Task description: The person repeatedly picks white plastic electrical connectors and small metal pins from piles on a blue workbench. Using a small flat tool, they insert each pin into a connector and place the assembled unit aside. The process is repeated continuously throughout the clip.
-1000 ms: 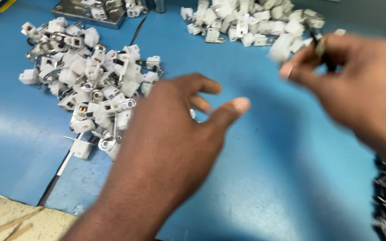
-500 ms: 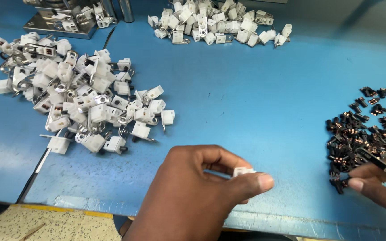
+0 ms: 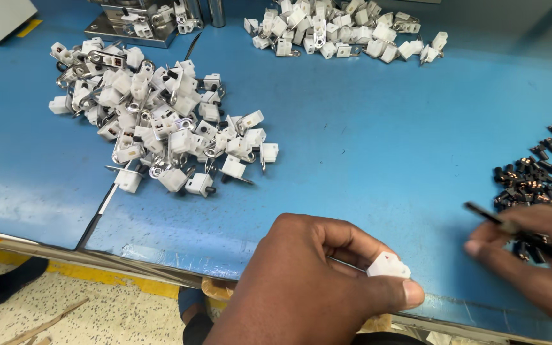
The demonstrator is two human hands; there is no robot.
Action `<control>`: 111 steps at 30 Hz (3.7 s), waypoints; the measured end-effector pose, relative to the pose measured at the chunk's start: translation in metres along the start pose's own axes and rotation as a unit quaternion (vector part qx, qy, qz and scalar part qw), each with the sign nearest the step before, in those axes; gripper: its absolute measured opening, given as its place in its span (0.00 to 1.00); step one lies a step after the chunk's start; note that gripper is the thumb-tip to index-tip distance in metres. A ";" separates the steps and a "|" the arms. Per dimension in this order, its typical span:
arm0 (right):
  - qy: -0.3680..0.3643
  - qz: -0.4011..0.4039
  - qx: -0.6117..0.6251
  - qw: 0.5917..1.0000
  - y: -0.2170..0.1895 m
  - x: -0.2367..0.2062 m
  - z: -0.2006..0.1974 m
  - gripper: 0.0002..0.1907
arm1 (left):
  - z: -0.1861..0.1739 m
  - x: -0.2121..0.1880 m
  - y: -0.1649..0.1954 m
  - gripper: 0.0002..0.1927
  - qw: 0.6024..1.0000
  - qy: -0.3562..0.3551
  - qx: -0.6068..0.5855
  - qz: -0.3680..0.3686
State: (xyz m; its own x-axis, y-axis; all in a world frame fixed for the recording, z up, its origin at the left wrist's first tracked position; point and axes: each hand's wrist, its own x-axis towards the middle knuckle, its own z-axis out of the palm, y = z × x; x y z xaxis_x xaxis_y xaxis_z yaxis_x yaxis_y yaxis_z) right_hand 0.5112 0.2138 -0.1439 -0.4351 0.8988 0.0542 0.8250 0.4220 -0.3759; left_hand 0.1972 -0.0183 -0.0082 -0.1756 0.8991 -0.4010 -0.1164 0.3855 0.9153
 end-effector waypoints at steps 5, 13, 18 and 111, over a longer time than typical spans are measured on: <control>-0.075 0.067 -0.004 0.995 0.052 0.024 0.025 0.21 | -0.004 -0.003 -0.008 0.16 0.997 0.033 0.009 -0.068; -0.073 -0.169 -0.131 0.974 0.100 0.032 0.003 0.24 | -0.004 -0.010 -0.006 0.14 0.998 0.029 -0.014 -0.045; -0.115 -0.059 -0.078 0.989 0.088 0.032 0.008 0.29 | 0.000 -0.012 0.004 0.13 0.999 0.017 0.000 -0.043; 0.023 0.138 0.087 0.986 -0.058 -0.009 -0.028 0.19 | -0.013 0.033 0.008 0.13 0.988 0.082 -0.102 -0.082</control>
State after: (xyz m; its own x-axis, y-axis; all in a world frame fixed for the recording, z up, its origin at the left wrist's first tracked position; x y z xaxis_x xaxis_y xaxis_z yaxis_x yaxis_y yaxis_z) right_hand 0.4774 0.1850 -0.0966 -0.1824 0.9827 -0.0328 0.8338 0.1369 -0.5348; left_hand 0.1773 0.0119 -0.0143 -0.2913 0.7761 -0.5593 -0.3487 0.4583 0.8175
